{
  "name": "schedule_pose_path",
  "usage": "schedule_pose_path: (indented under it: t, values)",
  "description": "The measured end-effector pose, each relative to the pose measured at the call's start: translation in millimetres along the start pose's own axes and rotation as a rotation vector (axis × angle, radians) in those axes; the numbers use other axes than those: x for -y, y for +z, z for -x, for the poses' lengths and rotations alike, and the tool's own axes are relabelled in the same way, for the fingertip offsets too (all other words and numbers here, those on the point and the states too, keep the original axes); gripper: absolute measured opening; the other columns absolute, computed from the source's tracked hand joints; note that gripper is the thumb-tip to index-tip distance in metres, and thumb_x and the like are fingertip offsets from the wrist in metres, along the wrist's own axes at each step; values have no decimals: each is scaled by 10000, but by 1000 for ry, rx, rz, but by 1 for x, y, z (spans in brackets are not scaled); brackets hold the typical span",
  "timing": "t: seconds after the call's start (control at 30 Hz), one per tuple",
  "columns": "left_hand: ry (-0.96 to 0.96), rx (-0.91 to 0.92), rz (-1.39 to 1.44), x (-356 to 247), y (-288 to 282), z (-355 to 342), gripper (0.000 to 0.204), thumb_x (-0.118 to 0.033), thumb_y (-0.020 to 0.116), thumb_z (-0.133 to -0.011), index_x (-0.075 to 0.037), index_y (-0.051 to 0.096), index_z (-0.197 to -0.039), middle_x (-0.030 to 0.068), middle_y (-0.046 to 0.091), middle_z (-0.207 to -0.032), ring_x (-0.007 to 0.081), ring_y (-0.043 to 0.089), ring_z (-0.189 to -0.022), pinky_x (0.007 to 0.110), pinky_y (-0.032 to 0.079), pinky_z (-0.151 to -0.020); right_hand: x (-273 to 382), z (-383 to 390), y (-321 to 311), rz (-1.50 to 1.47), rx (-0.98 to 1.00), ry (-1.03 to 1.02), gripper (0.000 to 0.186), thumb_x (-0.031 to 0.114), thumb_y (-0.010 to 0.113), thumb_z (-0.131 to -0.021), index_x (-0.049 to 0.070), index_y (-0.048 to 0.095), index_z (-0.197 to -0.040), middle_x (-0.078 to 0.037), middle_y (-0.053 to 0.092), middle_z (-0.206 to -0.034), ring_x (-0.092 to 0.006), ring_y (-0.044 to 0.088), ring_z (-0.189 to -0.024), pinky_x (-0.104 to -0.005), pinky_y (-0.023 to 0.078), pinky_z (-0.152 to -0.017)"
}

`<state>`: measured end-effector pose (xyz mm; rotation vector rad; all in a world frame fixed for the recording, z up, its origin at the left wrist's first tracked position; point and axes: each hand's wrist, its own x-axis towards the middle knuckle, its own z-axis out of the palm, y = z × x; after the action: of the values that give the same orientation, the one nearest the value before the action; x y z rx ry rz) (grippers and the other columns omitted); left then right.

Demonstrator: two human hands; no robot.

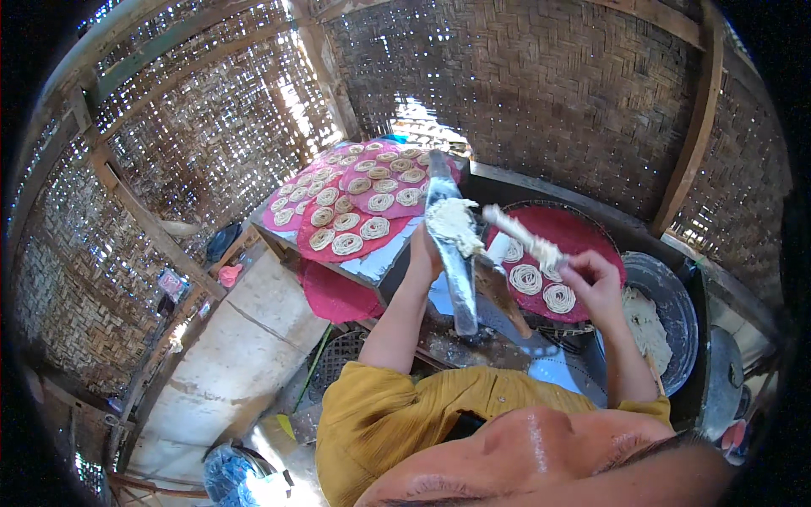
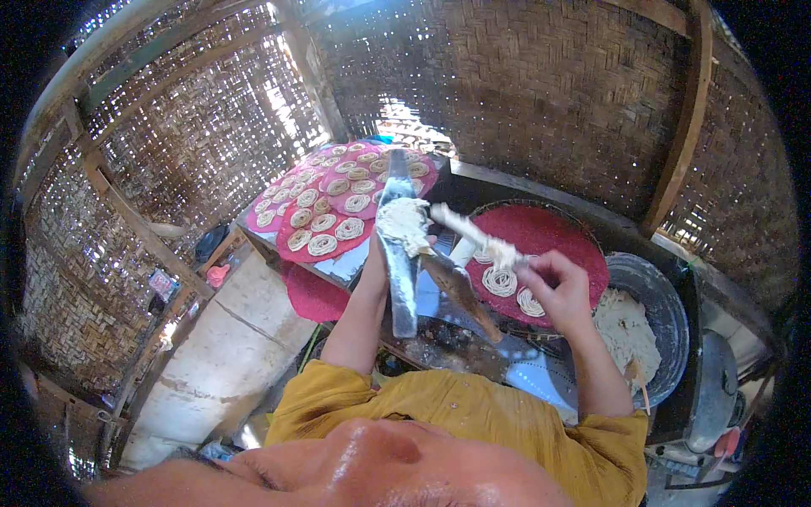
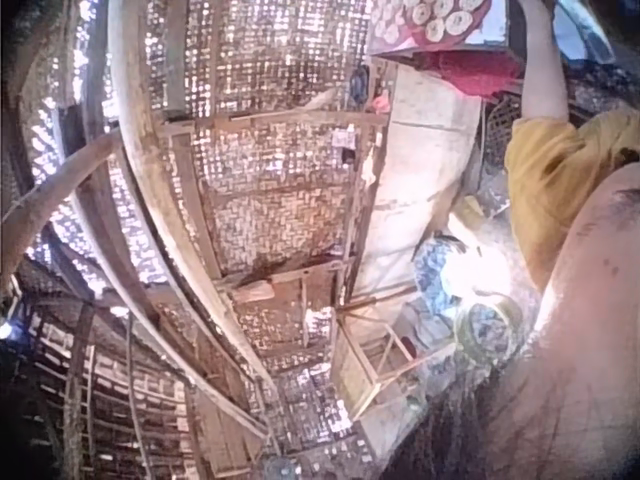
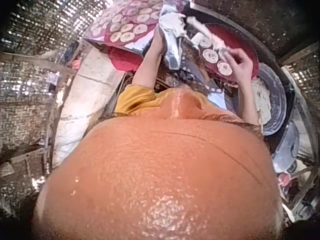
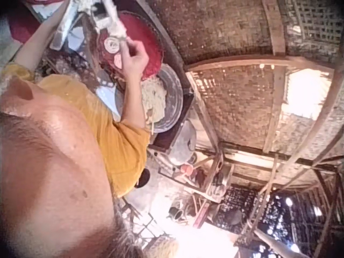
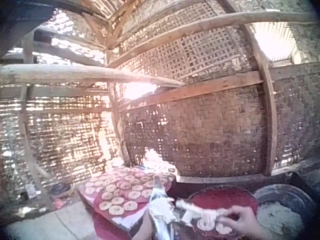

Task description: The person uses a wooden tool to shape dough into spiral patterns on a circular tray. They scoop dough from a container and press it through the tool onto a pink platform, creating multiple circular shapes.

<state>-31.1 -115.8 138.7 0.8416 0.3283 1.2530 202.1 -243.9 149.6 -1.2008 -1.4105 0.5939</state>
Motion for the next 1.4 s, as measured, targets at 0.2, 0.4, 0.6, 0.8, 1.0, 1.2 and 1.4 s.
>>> schedule_pose_path:
  t: [0.2, 0.4, 0.6, 0.8, 1.0, 1.2, 1.4]
  values:
    - [-102, -15, -35, 24, -2, -14, 284, -192, 445, -794, 4, 544, -973, 120, 601, -899, 255, 593, -820, 351, 472, -727, 19, -21, 43, 715, -270, -763, 160, 127, 660, -678, 78, 589, -813, -53, 523, -583, -207, 524, -505, -309, 396, -445]
    - [-129, 55, -91, 16, -47, -20, 398, -349, 384, -830, -15, 500, -1012, 145, 566, -919, 285, 588, -758, 431, 509, -602, 26, 7, 34, 542, 65, -713, 152, 124, 660, -680, 65, 596, -805, -68, 551, -615, -209, 549, -545, -288, 421, -482]
    - [-103, 68, -211, 32, -1, -10, 354, -312, 393, -834, -26, 544, -977, 105, 590, -861, 212, 587, -747, 334, 496, -675, 18, -30, 33, 642, -285, -534, 125, 151, 641, -708, 59, 598, -782, -87, 556, -634, -221, 559, -548, -304, 438, -492]
    - [-204, 16, -60, 74, -93, -47, 547, -481, 269, -843, -32, 480, -1072, 140, 564, -970, 259, 572, -872, 391, 470, -765, 21, 11, 32, 625, -58, -709, 128, 151, 647, -693, 83, 586, -782, -73, 522, -589, -225, 531, -509, -315, 412, -454]
    - [142, 136, -309, 7, -25, -3, 319, 1, 670, -606, -33, 543, -898, 64, 540, -836, 193, 572, -731, 353, 501, -672, 25, 57, -68, 315, -128, -73, 134, 138, 636, -722, 39, 615, -809, -93, 613, -740, -155, 590, -685, -259, 454, -629]
    - [107, 397, 217, 30, 17, -15, 429, -107, 662, -598, -87, 469, -980, 58, 480, -875, 263, 564, -803, 490, 346, -929, 8, 79, -126, 1030, -264, 164, 353, 328, 548, -765, 36, 554, -965, -119, 558, -968, -201, 532, -893, -319, 412, -747]
    - [236, 784, 537, 72, 102, -10, 347, -101, 687, -593, -98, 474, -868, 56, 441, -823, 284, 582, -755, 480, 343, -946, 52, 76, -9, -1144, 279, 631, 923, 714, 378, -695, 55, 214, -1320, -224, 506, -1053, -250, 539, -752, -354, 443, -638]
